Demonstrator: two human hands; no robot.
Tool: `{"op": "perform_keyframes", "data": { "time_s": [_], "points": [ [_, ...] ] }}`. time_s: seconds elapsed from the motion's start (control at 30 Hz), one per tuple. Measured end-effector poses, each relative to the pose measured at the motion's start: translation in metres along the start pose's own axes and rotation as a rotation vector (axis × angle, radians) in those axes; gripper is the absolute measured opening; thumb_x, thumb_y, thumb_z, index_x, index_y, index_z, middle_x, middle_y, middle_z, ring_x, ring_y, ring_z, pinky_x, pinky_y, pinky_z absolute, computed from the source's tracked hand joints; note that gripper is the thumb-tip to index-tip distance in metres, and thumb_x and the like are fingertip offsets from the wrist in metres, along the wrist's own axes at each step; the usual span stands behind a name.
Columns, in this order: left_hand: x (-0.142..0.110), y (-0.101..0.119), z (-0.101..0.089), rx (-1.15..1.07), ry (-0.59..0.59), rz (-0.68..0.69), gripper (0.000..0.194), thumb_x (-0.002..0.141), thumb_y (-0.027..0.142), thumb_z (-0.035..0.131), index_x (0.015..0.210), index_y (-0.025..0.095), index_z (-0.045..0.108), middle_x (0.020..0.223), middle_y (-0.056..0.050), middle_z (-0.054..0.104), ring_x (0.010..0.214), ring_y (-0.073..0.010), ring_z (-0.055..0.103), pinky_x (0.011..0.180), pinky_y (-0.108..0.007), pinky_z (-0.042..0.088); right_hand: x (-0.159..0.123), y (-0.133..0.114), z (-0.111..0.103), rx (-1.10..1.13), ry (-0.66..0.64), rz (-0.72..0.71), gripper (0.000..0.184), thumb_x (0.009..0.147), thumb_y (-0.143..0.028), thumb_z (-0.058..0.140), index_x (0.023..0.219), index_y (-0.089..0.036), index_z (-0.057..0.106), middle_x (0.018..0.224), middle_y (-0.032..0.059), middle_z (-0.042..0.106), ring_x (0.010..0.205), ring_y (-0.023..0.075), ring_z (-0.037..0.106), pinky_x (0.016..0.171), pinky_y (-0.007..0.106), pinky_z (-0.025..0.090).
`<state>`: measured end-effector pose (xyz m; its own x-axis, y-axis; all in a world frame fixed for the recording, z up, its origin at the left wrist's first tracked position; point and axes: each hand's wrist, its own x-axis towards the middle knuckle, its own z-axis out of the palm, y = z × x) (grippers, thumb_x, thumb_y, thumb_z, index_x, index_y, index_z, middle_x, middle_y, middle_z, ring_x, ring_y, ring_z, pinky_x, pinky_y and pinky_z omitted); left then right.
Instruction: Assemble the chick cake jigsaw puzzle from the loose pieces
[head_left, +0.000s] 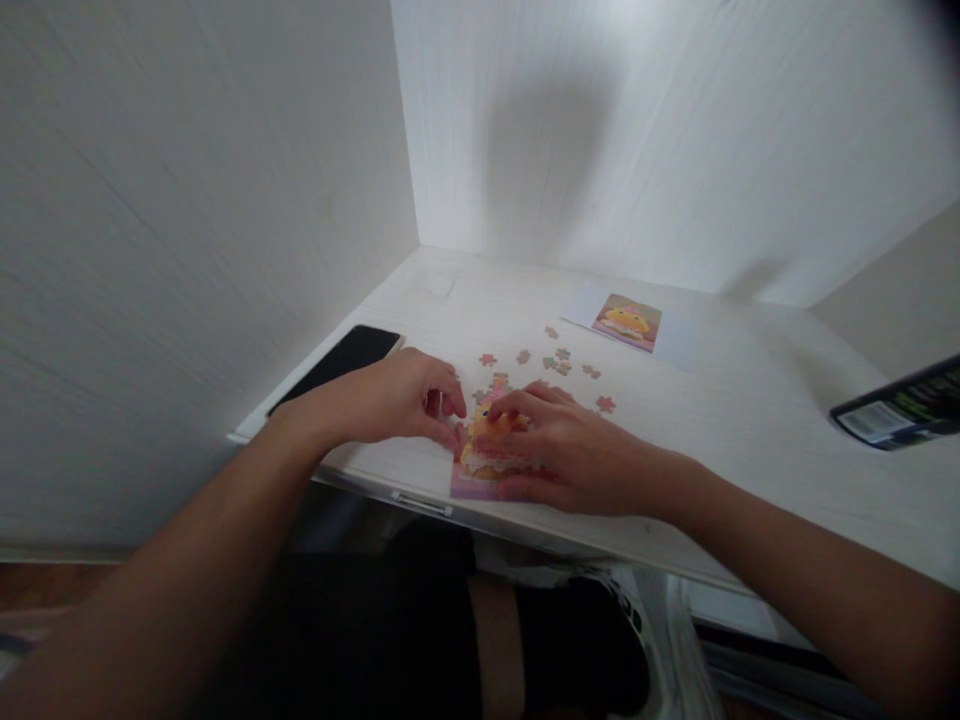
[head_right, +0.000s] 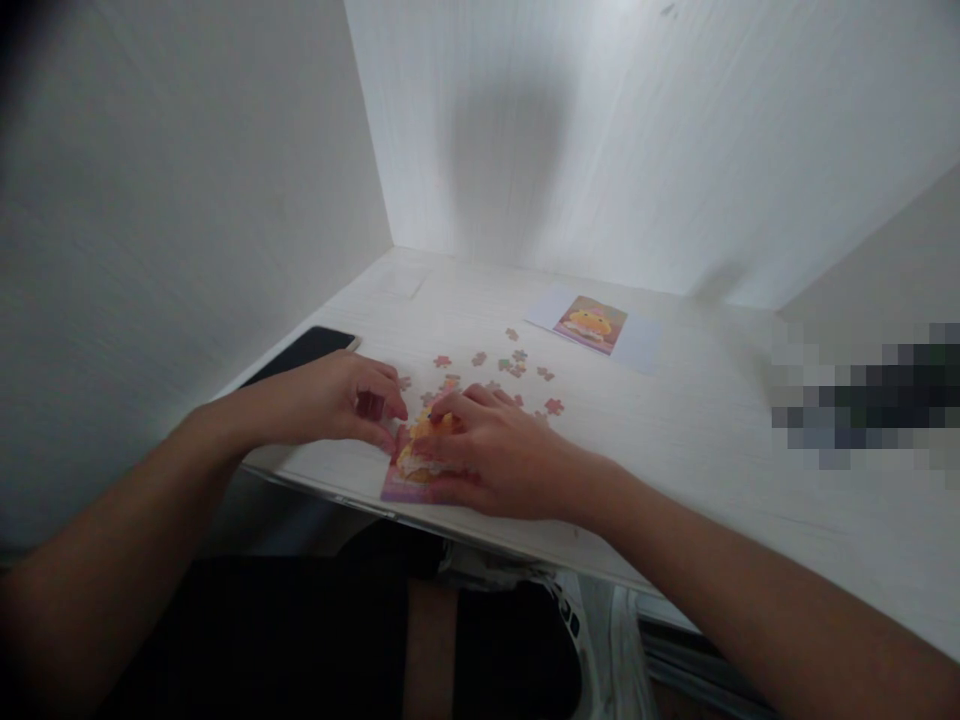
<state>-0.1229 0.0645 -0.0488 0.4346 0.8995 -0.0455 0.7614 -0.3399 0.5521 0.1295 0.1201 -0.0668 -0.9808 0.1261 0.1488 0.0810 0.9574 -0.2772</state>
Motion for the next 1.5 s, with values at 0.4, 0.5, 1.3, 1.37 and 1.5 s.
{"op": "perform_keyframes", "data": {
  "time_s": [0.4,0.5,1.3,1.37,1.5],
  "points": [
    [0.003,-0.011,0.0,0.217,0.232,0.179,0.044,0.071,0.06,0.081,0.078,0.018,0.072,0.077,-0.001,0.066,0.065,-0.013,0.057,0.061,-0.026,0.037,-0.001,-0.001,-0.001,-0.021,-0.024,-0.006,0.044,0.097,-0.056,0.047,0.127,-0.029,0.067,0.128,0.014,0.055,0.114,0.029,0.052,0.1,0.05,0.041],
    [0.003,-0.01,0.001,0.158,0.214,0.131,0.041,0.069,0.056,0.084,0.075,0.018,0.072,0.071,0.0,0.065,0.062,-0.0121,0.057,0.057,-0.025,0.037,-0.001,0.0,-0.001,-0.024,-0.025,-0.003,0.044,0.098,-0.055,0.047,0.128,-0.029,0.066,0.129,0.0137,0.055,0.115,0.0289,0.052,0.1,0.049,0.04],
    [-0.001,-0.006,0.001,-0.275,-0.13,0.018,0.008,0.085,0.021,0.073,0.091,0.019,0.078,0.085,-0.002,0.071,0.074,-0.0111,0.063,0.066,-0.018,0.046,-0.001,0.002,0.002,-0.017,-0.004,-0.078,0.035,0.099,-0.043,0.052,0.128,-0.026,0.064,0.14,0.0053,0.059,0.132,0.0274,0.048,0.111,0.049,0.035],
    [-0.001,-0.006,0.001,-0.295,-0.154,0.007,0.009,0.086,0.02,0.072,0.092,0.018,0.078,0.088,-0.003,0.072,0.077,-0.0123,0.064,0.069,-0.019,0.048,-0.001,0.001,0.001,-0.014,-0.009,-0.086,0.035,0.1,-0.042,0.05,0.128,-0.027,0.064,0.139,0.0055,0.059,0.133,0.0273,0.047,0.11,0.049,0.035],
    [-0.001,-0.005,0.001,-0.285,-0.188,0.025,0.01,0.088,0.02,0.07,0.093,0.017,0.078,0.09,-0.004,0.072,0.081,-0.0132,0.065,0.072,-0.02,0.049,-0.002,-0.001,-0.001,0.002,-0.031,-0.085,0.034,0.103,-0.041,0.044,0.129,-0.029,0.063,0.137,0.0037,0.06,0.134,0.0269,0.045,0.109,0.049,0.036]
  ]
}}
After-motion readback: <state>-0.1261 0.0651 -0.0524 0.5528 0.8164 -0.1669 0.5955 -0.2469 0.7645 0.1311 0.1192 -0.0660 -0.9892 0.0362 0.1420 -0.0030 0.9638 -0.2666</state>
